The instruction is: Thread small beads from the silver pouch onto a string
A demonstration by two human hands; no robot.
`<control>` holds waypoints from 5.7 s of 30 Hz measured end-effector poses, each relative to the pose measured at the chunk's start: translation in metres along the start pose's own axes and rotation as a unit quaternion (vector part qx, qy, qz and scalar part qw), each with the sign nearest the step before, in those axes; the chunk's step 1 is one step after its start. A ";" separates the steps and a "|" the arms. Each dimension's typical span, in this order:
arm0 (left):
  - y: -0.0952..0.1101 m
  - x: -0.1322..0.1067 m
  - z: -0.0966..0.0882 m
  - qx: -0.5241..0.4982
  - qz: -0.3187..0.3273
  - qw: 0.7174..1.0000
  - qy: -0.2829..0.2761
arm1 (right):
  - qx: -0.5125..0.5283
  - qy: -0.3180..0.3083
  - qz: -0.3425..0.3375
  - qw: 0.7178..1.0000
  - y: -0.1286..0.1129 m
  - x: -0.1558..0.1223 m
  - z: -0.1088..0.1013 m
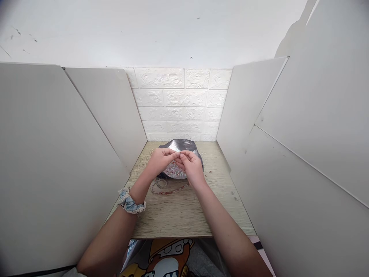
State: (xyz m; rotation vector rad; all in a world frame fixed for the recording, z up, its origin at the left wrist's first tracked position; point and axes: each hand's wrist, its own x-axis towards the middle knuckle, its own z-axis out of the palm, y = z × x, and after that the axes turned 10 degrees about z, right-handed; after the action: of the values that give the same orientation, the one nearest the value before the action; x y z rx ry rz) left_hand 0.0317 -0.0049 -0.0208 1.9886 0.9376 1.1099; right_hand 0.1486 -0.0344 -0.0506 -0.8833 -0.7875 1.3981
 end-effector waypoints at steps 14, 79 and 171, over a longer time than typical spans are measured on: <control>-0.001 0.000 -0.006 -0.138 -0.096 0.982 -0.084 | -0.329 0.063 -0.176 0.926 -0.003 -0.005 -0.010; 0.005 0.000 -0.007 -0.226 -0.142 0.964 -0.023 | -0.802 -0.003 -0.025 0.596 0.019 0.012 -0.011; -0.019 -0.002 -0.003 0.168 -0.088 0.963 -0.190 | -0.770 0.008 -0.076 0.633 0.030 0.010 -0.028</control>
State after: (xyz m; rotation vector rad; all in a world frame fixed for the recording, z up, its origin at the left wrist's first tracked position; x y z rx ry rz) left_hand 0.0227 0.0043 -0.0359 2.2279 1.1180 0.4662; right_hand 0.1595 -0.0270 -0.0908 -1.9934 -2.0412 0.2057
